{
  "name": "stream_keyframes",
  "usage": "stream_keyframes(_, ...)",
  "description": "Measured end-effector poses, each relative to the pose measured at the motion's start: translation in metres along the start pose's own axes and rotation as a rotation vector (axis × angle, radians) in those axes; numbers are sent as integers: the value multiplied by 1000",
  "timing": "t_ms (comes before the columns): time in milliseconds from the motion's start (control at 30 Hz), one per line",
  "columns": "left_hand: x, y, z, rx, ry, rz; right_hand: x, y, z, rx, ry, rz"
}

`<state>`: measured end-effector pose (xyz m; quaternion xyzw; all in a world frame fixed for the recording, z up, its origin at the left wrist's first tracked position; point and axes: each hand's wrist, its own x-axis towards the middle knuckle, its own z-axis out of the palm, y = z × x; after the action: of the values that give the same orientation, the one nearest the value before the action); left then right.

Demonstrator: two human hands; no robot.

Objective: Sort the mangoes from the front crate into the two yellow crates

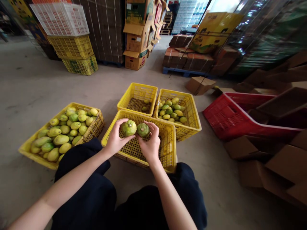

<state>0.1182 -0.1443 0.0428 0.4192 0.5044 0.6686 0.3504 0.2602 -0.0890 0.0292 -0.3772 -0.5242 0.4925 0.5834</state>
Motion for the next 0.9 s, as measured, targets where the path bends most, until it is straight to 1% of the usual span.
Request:
stream_keyframes(67,2,1,1,-62,20,-57,2,-2,-1,54,-15,58)
stream_keyframes(200,10,1,1,-281,60,-229,10,-4,-6,111,-71,207)
stream_keyframes(267,14,0,0,-350,69,-306,13,-3,-8,144,-77,275)
stream_keyframes(333,16,-2,-2,-390,51,-375,15,-1,-9,196,-72,353)
stream_keyframes(400,18,-4,-4,-437,2,-437,17,0,-8,251,-74,421)
stream_keyframes(467,19,-5,-7,-530,-55,-519,18,1,-6,290,-72,452)
stream_keyframes(600,21,-6,-10,-803,-127,-784,16,-1,-3,303,-59,458)
stream_keyframes(667,22,-7,-11,-913,-106,-865,15,-1,-2,288,-61,454)
stream_keyframes(733,21,-9,-10,-993,-29,-881,14,0,-2,260,-46,440)
stream_keyframes(800,21,-10,-7,-1034,53,-858,12,3,-2,198,-13,397)
stream_keyframes(833,20,-11,-4,-1041,73,-845,11,5,-1,142,0,353)
stream_keyframes(900,18,-12,1,-1044,72,-826,9,11,0,-19,13,211)
